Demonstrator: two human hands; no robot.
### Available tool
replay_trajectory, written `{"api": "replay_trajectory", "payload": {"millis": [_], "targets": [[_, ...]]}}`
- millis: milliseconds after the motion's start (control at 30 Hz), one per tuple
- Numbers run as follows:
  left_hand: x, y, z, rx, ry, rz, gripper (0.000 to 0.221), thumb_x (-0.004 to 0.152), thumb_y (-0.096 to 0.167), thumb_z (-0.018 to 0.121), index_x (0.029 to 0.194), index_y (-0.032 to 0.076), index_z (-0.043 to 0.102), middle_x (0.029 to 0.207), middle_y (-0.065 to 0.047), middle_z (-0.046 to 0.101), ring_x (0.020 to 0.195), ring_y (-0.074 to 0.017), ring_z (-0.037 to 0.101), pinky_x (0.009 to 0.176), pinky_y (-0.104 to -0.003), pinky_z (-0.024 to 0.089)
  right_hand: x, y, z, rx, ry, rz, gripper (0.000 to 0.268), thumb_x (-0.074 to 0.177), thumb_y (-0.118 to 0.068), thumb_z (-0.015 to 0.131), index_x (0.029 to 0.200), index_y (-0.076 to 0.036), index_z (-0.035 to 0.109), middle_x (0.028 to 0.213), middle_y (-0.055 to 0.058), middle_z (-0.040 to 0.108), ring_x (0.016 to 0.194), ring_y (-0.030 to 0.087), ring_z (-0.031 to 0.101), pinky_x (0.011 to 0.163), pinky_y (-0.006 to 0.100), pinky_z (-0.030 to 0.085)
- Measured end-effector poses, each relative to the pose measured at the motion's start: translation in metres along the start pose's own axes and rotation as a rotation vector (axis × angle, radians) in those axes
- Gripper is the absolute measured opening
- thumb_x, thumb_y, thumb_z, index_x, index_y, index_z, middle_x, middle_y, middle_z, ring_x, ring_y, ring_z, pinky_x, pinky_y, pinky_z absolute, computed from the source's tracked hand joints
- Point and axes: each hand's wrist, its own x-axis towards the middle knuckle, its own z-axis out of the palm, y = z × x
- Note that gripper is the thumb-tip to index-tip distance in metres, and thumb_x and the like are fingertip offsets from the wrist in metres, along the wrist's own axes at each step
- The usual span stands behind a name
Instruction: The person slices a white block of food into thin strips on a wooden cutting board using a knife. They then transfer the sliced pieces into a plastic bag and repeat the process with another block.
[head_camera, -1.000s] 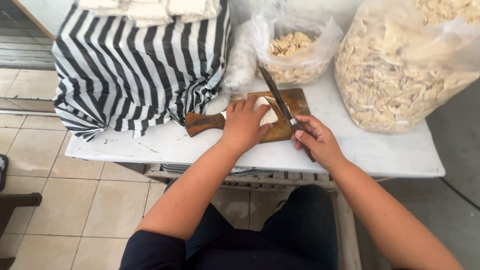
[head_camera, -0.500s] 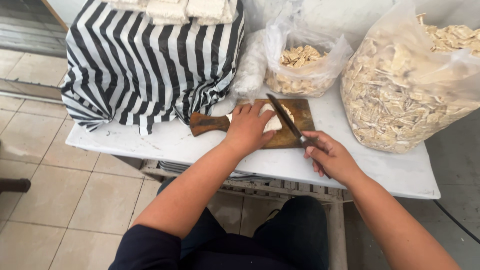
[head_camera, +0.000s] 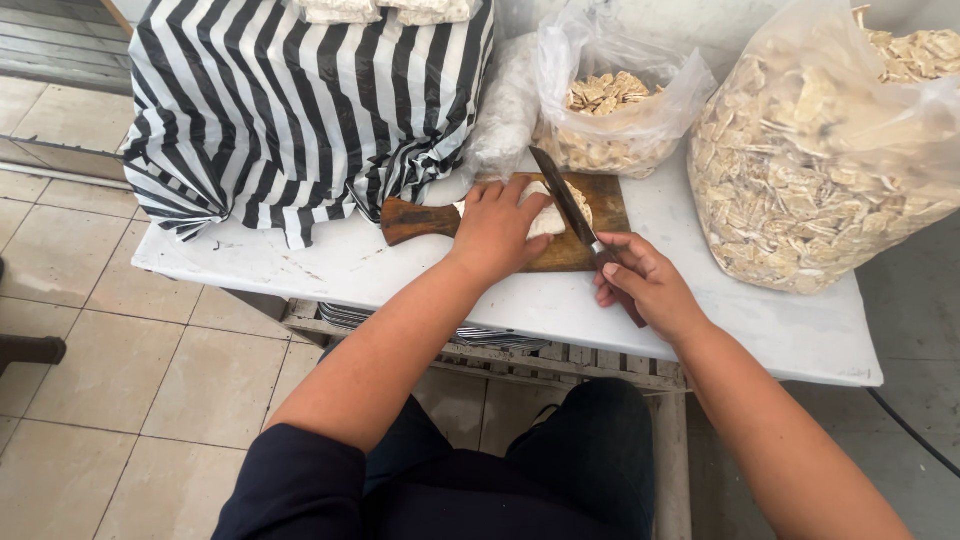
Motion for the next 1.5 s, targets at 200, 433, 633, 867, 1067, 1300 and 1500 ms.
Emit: {"api": "replay_trajectory", "payload": {"millis": [200, 433, 633, 867, 1067, 1300, 1500], "targets": [[0.000, -0.003, -0.002, -0.043, -0.020, -0.004, 0.052, 0.081, 0.038, 0.078, 0.126, 0.015, 0.066, 0.138, -0.015, 0.057, 0.122, -0.0355, 0.055, 0.106, -0.052, 0.036, -0.010, -0.013, -0.005, -0.146, 0.018, 0.125, 0.047, 0.098, -0.012, 0.055, 0.145, -0.010, 0.051, 0.092, 0.008, 0.064, 0.061, 0.013, 0.058, 0.050, 0.028, 0.050], [-0.001, -0.002, 0.001, -0.045, 0.033, 0.023, 0.051, 0.083, 0.040, 0.077, 0.123, 0.011, 0.067, 0.138, -0.014, 0.060, 0.126, -0.0353, 0.055, 0.110, -0.049, 0.034, -0.029, -0.038, 0.002, -0.216, 0.091, 0.203, 0.050, 0.099, -0.015, 0.054, 0.149, -0.013, 0.049, 0.093, 0.011, 0.066, 0.057, 0.012, 0.053, 0.044, 0.026, 0.045], [-0.004, -0.005, 0.008, -0.040, 0.062, 0.064, 0.048, 0.091, 0.036, 0.071, 0.129, 0.008, 0.067, 0.140, -0.011, 0.062, 0.129, -0.0313, 0.056, 0.112, -0.045, 0.036, -0.048, -0.053, 0.016, -0.290, 0.069, 0.210, 0.054, 0.099, -0.015, 0.051, 0.153, -0.019, 0.049, 0.093, 0.007, 0.064, 0.056, 0.010, 0.053, 0.045, 0.025, 0.047], [-0.005, -0.005, 0.011, -0.002, 0.080, 0.074, 0.047, 0.091, 0.036, 0.071, 0.129, 0.008, 0.067, 0.138, -0.011, 0.063, 0.130, -0.0306, 0.057, 0.112, -0.046, 0.037, -0.050, -0.056, 0.025, -0.356, 0.076, 0.222, 0.053, 0.100, -0.016, 0.051, 0.152, -0.022, 0.050, 0.093, 0.005, 0.063, 0.057, 0.010, 0.053, 0.046, 0.025, 0.048], [-0.004, -0.004, 0.012, 0.007, 0.064, 0.062, 0.047, 0.090, 0.036, 0.071, 0.127, 0.009, 0.067, 0.137, -0.010, 0.063, 0.128, -0.0322, 0.056, 0.110, -0.047, 0.036, -0.050, -0.057, 0.030, -0.377, 0.101, 0.262, 0.053, 0.100, -0.016, 0.051, 0.152, -0.021, 0.046, 0.095, 0.005, 0.065, 0.059, 0.011, 0.055, 0.047, 0.027, 0.049], [-0.004, -0.005, 0.014, 0.019, 0.054, 0.052, 0.046, 0.090, 0.037, 0.070, 0.128, 0.010, 0.067, 0.140, -0.009, 0.062, 0.130, -0.0313, 0.055, 0.112, -0.047, 0.035, -0.053, -0.069, 0.042, -0.524, 0.109, 0.301, 0.052, 0.100, -0.019, 0.049, 0.152, -0.022, 0.044, 0.093, 0.003, 0.065, 0.054, 0.012, 0.056, 0.046, 0.029, 0.050], [-0.003, -0.005, 0.018, 0.022, 0.045, 0.047, 0.048, 0.090, 0.037, 0.071, 0.128, 0.010, 0.066, 0.138, -0.008, 0.062, 0.130, -0.0306, 0.055, 0.112, -0.047, 0.034, -0.045, -0.076, 0.050, -0.578, 0.123, 0.322, 0.050, 0.100, -0.019, 0.049, 0.150, -0.022, 0.045, 0.087, 0.004, 0.064, 0.050, 0.013, 0.055, 0.046, 0.030, 0.049]]}}
